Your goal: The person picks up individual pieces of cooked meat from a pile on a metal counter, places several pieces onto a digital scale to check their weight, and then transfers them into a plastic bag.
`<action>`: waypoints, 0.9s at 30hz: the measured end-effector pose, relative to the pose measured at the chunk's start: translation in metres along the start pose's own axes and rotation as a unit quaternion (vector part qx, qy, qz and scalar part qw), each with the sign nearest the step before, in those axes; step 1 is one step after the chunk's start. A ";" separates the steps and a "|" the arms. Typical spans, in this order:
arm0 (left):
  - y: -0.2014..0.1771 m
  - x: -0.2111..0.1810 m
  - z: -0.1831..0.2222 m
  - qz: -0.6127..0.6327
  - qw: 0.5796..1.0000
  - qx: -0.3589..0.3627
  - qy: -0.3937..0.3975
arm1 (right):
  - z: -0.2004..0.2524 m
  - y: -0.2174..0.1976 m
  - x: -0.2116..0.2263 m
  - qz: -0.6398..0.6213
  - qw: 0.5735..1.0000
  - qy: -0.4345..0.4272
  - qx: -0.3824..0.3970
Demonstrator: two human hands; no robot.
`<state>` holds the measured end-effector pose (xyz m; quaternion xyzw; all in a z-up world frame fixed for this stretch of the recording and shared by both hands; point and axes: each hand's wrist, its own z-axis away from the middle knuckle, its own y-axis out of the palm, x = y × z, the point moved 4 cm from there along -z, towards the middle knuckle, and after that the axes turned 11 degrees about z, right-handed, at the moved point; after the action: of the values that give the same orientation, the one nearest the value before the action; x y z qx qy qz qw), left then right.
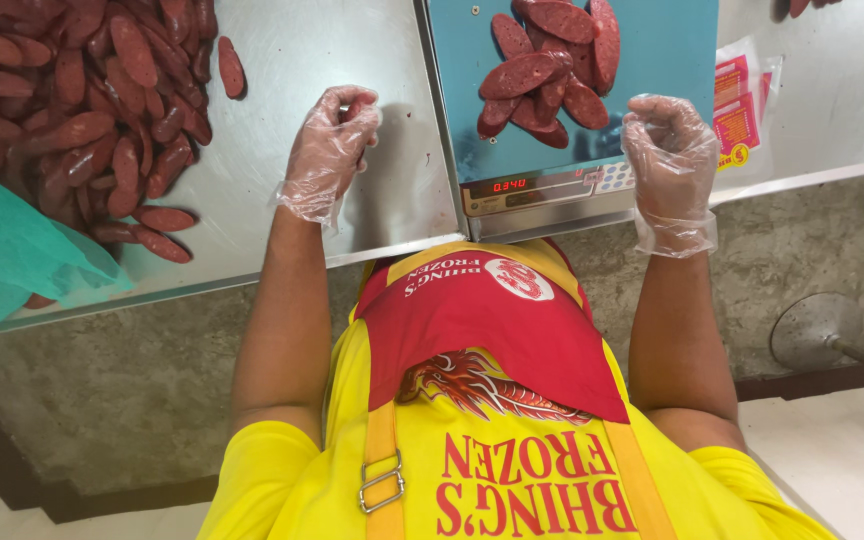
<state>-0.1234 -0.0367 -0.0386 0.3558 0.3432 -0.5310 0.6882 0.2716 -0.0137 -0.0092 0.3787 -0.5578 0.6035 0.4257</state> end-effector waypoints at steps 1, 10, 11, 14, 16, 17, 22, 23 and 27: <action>0.001 -0.001 0.000 0.011 1.000 0.012 0.006 | -0.001 0.002 0.002 -0.004 1.000 0.001 0.007; -0.006 0.014 0.002 0.053 0.997 0.058 -0.012 | -0.018 0.021 0.008 -0.013 0.999 -0.025 0.022; -0.006 0.016 0.002 0.055 0.997 0.058 -0.011 | -0.020 0.021 0.010 -0.017 0.999 -0.041 0.023; -0.007 0.027 0.002 0.048 0.998 0.049 -0.009 | -0.022 0.025 0.015 0.044 0.995 -0.086 0.033; -0.005 0.036 0.001 0.061 0.996 0.071 -0.012 | -0.020 0.027 0.016 0.046 0.994 -0.091 0.042; -0.005 0.039 0.001 0.063 0.996 0.069 -0.011 | -0.020 0.029 0.016 0.047 0.993 -0.095 0.050; 0.001 0.043 0.006 0.118 0.988 0.085 -0.044 | -0.025 0.030 0.014 0.053 0.994 -0.089 0.041; 0.002 0.042 0.006 0.120 0.988 0.084 -0.045 | -0.026 0.030 0.014 0.056 0.994 -0.089 0.035; 0.003 0.042 0.001 0.113 0.990 0.045 -0.064 | -0.033 0.028 0.017 0.063 0.994 -0.091 0.024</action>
<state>-0.1115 -0.0576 -0.0734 0.3882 0.2318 -0.4861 0.7479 0.2405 0.0203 -0.0063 0.4060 -0.6022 0.6056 0.3251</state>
